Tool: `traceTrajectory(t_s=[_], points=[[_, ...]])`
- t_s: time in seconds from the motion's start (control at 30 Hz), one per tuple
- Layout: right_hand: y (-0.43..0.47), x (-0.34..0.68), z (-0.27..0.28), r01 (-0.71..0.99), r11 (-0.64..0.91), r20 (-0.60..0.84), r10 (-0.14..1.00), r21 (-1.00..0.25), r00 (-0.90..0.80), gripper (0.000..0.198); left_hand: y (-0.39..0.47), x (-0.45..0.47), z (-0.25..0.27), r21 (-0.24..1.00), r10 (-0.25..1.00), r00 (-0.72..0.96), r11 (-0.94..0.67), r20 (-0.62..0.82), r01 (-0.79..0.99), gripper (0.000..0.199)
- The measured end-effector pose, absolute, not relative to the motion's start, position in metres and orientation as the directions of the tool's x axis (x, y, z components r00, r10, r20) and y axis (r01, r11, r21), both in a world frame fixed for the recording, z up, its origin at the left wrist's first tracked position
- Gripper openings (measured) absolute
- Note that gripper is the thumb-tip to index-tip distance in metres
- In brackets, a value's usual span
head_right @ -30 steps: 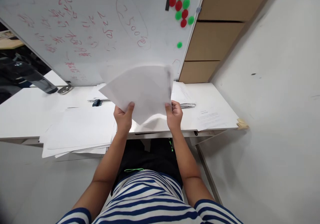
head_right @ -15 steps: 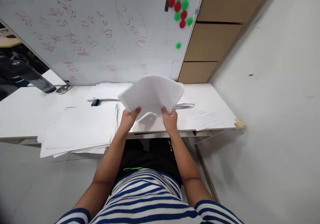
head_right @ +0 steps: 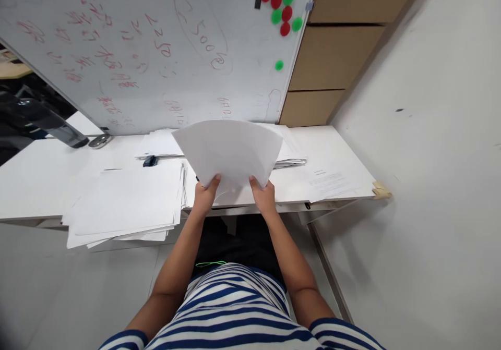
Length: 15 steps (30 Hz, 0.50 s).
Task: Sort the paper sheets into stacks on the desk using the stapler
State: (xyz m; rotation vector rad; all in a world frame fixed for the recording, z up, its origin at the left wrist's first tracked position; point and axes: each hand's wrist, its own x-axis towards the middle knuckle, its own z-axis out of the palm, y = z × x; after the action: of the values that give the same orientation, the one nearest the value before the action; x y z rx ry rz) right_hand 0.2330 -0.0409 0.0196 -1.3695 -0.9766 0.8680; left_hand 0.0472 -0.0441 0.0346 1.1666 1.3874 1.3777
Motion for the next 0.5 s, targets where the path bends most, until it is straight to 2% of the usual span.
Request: traceTrajectory(t_s=[0.07, 0.17, 0.23, 0.27, 0.33, 0.4, 0.43, 0.5], points=[[-0.043, 0.235, 0.017, 0.055, 0.077, 0.092, 0.921, -0.995, 0.379, 0.053, -0.045, 0.048, 0.039, 0.998, 0.975, -0.219, -0.039, 0.028, -0.045, 0.048], [-0.051, 0.236, 0.013, -0.018, 0.213, 0.172, 0.833, -0.977, 0.526, 0.068, -0.046, 0.054, 0.047, 0.975, 0.975, -0.219, -0.023, -0.027, -0.221, 0.051], [-0.06, 0.232, 0.01, -0.102, 0.24, 0.129, 0.779, -0.966, 0.613, 0.078, -0.045, 0.064, 0.049, 0.955, 0.972, -0.222, 0.007, -0.076, -0.296, 0.055], [-0.065, 0.229, 0.008, -0.158, 0.213, 0.075, 0.79, -0.964, 0.609, 0.079, -0.045, 0.071, 0.047, 0.949, 0.969, -0.225, 0.03, -0.105, -0.315, 0.058], [-0.074, 0.222, 0.003, -0.271, 0.115, -0.031, 0.876, -0.956, 0.48, 0.069, -0.045, 0.084, 0.042, 0.946, 0.963, -0.226, 0.069, -0.146, -0.317, 0.061], [-0.077, 0.219, -0.001, -0.324, 0.058, -0.066, 0.931, -0.944, 0.359, 0.05, -0.047, 0.094, 0.036, 0.962, 0.974, -0.184, 0.078, -0.129, -0.262, 0.063], [-0.076, 0.221, -0.003, -0.319, 0.065, -0.055, 0.934, -0.946, 0.354, 0.043, -0.048, 0.095, 0.034, 0.976, 0.987, -0.132, 0.064, -0.093, -0.21, 0.064], [-0.072, 0.235, -0.007, -0.282, 0.121, -0.021, 0.891, -0.952, 0.453, 0.035, -0.047, 0.088, 0.031, 0.999, 0.999, 0.025, -0.02, 0.021, -0.038, 0.061]])
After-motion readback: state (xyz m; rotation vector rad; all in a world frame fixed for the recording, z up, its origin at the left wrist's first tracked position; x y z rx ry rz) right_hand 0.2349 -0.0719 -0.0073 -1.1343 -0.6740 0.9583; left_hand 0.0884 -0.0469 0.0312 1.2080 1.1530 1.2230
